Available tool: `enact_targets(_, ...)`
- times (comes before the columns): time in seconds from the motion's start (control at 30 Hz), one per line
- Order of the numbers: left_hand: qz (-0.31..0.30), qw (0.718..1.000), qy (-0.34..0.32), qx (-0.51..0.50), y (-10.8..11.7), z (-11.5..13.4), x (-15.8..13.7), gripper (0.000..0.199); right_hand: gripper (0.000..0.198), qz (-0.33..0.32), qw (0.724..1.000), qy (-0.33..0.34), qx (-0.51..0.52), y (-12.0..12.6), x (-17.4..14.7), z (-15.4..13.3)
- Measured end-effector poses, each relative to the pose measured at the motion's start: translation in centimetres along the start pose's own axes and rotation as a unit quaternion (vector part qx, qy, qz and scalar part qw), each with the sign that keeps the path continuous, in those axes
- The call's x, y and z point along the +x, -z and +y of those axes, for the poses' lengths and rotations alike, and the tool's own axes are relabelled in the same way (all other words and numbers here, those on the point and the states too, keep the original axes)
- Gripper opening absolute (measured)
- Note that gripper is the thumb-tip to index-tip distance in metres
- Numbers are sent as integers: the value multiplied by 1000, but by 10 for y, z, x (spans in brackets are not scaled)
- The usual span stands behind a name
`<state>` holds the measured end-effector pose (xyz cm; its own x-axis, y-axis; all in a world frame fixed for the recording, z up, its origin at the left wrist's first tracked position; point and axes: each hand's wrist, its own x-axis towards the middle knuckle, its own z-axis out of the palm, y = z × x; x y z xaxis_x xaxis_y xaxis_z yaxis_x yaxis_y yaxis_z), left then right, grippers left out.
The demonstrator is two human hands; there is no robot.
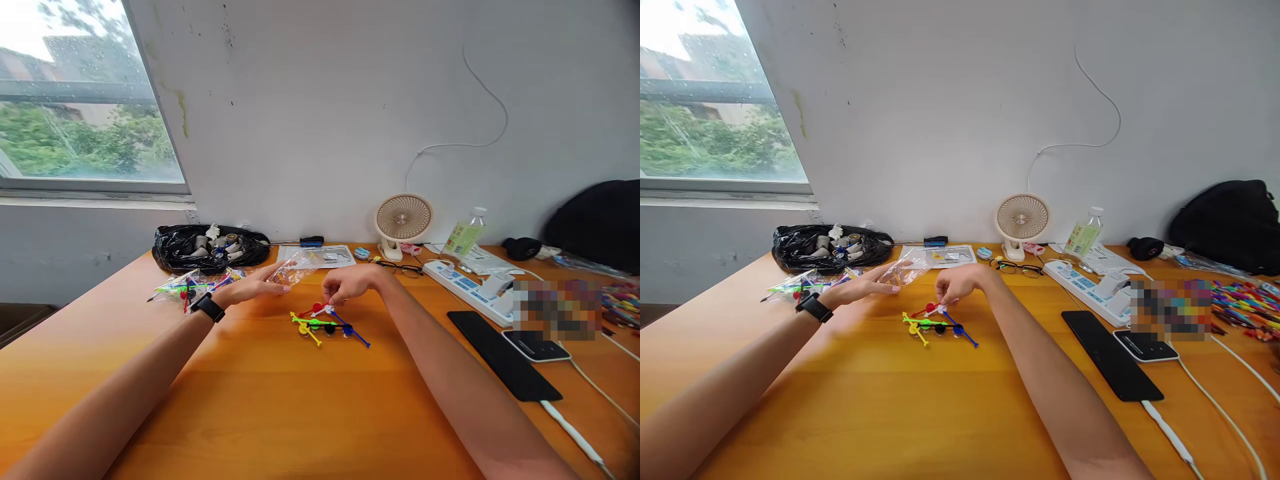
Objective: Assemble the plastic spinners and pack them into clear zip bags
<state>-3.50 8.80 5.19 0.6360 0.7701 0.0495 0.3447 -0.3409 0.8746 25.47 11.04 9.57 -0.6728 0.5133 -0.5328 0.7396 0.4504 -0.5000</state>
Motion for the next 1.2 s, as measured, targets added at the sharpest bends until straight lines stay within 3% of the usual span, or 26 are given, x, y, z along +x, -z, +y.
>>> enact_targets(0.17, -3, 1000, 22, -5, 0, 1, -1, 87, 32, 32, 996, 14, 77, 9, -18, 6)
enact_targets(0.33, 22, 999, 17, 41, 2, -2, -2, 92, 44, 171, 982, 44, 65, 26, -53, 18)
enact_targets(0.53, 38, 996, 12, 81, 1, -9, 0, 96, 49, 376, 918, 36, 117, 39, -94, 24)
enact_targets(0.63, 33, 996, 2, 80, -3, -7, 2, 97, 47, 433, 888, 46, 148, 39, -100, 13)
enact_targets(0.7, 29, 996, -12, 78, -6, -4, 3, 97, 42, 444, 885, 50, 131, 37, -98, 3)
enact_targets(0.8, 37, 994, -32, 98, -11, 0, 4, 97, 32, 422, 902, 45, 72, 34, -91, -12)
enact_targets(1.03, 89, 981, -87, 149, -31, 9, 5, 97, 21, 386, 921, 7, -49, 22, -79, -44)
enact_targets(1.2, 102, 975, -110, 164, -40, 13, 6, 96, 23, 361, 929, 80, -29, 14, -68, -57)
